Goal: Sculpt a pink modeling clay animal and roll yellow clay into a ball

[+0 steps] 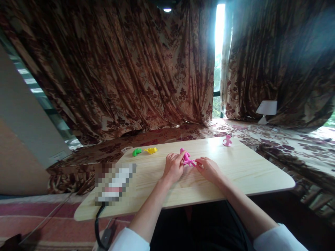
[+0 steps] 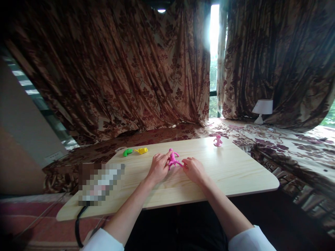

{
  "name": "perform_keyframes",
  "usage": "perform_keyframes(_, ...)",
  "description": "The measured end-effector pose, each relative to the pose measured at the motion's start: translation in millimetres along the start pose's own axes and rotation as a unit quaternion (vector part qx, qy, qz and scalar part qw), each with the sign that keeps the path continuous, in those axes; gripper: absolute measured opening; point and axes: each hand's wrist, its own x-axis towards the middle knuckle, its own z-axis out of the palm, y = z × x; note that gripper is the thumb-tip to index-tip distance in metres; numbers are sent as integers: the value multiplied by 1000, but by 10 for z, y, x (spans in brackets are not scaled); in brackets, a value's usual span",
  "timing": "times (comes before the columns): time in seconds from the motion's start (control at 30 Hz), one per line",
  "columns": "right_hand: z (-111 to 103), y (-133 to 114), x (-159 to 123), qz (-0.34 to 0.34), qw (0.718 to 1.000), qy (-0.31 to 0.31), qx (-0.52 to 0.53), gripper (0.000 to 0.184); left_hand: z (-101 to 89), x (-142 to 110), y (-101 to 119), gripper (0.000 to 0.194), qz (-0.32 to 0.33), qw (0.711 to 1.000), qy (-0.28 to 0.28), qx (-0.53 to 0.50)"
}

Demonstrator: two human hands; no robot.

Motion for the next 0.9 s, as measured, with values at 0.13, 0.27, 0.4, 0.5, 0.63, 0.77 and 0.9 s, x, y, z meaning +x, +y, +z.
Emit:
perform_keyframes(0.13,12,54,-33,29,999,26,29,25,-138,-34,-44,40,-30,999,24,12)
perform_keyframes(0.27,-11,107,-113,55,994,61,67,26,-474,-308,-237,27,-82,995,46,33)
perform_keyframes(0.4,-96,39,-324,57,987,90,120,27,-784,-819,-402,22,-130,990,30,54)
perform_keyframes(0.5,-160,-133,-582,48,982,99,155,26,-886,-1146,-374,21,-148,987,1,56)
perform_keyframes(0.63,-173,-491,-929,34,960,77,267,23,-893,-1259,-170,20,-171,984,-40,23)
perform_keyframes(0.77,-187,-847,-1074,4,945,33,326,34,-862,-1137,227,19,-195,973,-46,-116)
perform_keyframes(0.9,-301,-1029,-1066,-35,939,3,343,35,-862,-1070,669,18,-206,931,-106,-283)
